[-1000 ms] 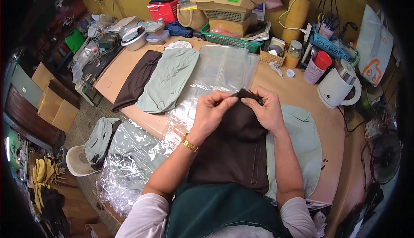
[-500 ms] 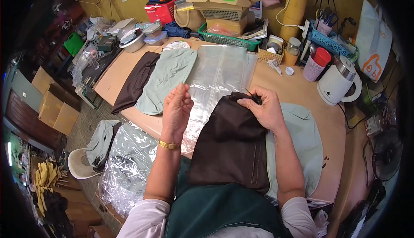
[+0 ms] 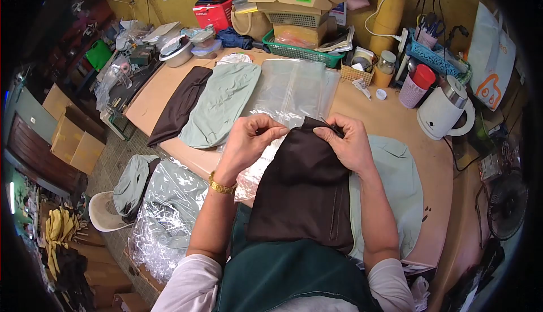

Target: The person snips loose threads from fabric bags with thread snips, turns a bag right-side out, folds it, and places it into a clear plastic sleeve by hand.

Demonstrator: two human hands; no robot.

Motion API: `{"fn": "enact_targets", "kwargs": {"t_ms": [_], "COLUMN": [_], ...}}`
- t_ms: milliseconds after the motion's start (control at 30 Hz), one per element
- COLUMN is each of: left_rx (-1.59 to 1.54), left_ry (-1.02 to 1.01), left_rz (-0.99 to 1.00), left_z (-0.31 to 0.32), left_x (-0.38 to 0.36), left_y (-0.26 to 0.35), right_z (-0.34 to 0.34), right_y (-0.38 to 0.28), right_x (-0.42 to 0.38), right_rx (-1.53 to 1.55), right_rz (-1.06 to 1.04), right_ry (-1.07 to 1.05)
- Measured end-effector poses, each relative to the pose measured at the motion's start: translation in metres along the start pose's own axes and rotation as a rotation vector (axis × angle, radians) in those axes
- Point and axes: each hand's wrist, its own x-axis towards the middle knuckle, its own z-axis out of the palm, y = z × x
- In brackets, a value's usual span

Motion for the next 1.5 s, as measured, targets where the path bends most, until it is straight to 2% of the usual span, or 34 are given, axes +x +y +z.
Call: {"fn": "enact_targets", "kwargs": {"t_ms": [100,167,200,233,300,367,467,667,767,900,967,1000,1033,1067,1100,1167,1200,1233,1300,1367,1433,1467,1500], "left_rx": [0.115,-0.634,-0.798,-0.795,-1.011,-1.037,-1.035,-1.006,-0.994,-0.978,-0.959,-0.929,-0.898,-0.758,-0.342,0.325,0.339,0.202,0.004,-0.023,-0.050,-0.102,-0.152], "left_ry": [0.026,-0.052,-0.155,-0.152,-0.175,-0.173,-0.155,-0.187,-0.206,-0.201,-0.179,-0.173,-0.168,-0.090,0.123,0.174,0.027,-0.040,-0.051,-0.023,0.007,-0.035,-0.080], "left_rz": [0.059,-0.126,-0.146,-0.143,-0.187,-0.183,-0.176,-0.117,-0.113,-0.113,-0.107,-0.088,-0.072,-0.068,-0.072,0.023,-0.026,-0.218,-0.364,-0.336,-0.307,-0.337,-0.368], "left_z": [-0.007,-0.001,-0.002,0.000,0.008,0.013,0.019,0.024,0.027,0.027,0.025,0.022,0.017,0.011,0.013,0.028,0.032,0.040,0.051,0.065,0.074,0.077,0.079], "left_x": [-0.003,-0.007,-0.006,-0.006,-0.009,-0.010,-0.010,-0.014,-0.018,-0.023,-0.024,-0.022,-0.022,-0.021,-0.021,-0.038,-0.046,-0.054,-0.065,-0.067,-0.068,-0.067,-0.066], "left_y": [-0.003,0.000,-0.004,-0.006,-0.008,-0.010,-0.008,-0.004,-0.002,0.006,0.008,0.008,0.008,-0.005,-0.013,-0.041,-0.056,-0.063,-0.067,-0.088,-0.107,-0.115,-0.119], "right_z": [0.004,0.010,0.017,0.020,0.018,0.018,0.025,0.031,0.029,0.027,0.028,0.018,0.006,0.003,0.001,-0.019,-0.026,-0.033,-0.038,-0.032,-0.002,0.009,0.010], "right_y": [0.007,0.006,-0.005,-0.015,-0.025,-0.033,-0.040,-0.044,-0.035,-0.034,-0.043,-0.032,-0.010,0.009,0.029,0.072,0.072,0.068,0.055,0.039,0.054,0.063,0.080], "right_x": [0.002,0.003,0.002,0.000,-0.008,-0.016,-0.022,-0.026,-0.026,-0.022,-0.018,-0.014,-0.006,-0.002,0.004,0.027,0.032,0.035,0.029,0.001,-0.039,-0.054,-0.058], "right_rx": [0.004,0.007,-0.198,-0.402,-0.463,-0.528,-0.807,-0.835,-0.841,-0.747,-0.414,-0.394,-0.278,-0.353,-0.431,-0.281,-0.282,-0.279,-0.278,-0.408,-0.701,-0.905,-0.905], "right_rz": [0.002,-0.008,-0.184,-0.361,-0.353,-0.341,-0.558,-0.643,-0.665,-0.604,-0.266,-0.156,-0.032,-0.028,-0.027,0.057,0.061,0.033,0.012,0.222,0.084,0.099,0.110], "right_ry": [-0.006,-0.010,0.204,0.419,0.356,0.291,0.301,0.400,0.357,0.332,0.334,0.186,-0.049,0.056,0.162,0.402,0.403,0.434,0.469,0.046,-0.049,-0.114,-0.120]}}
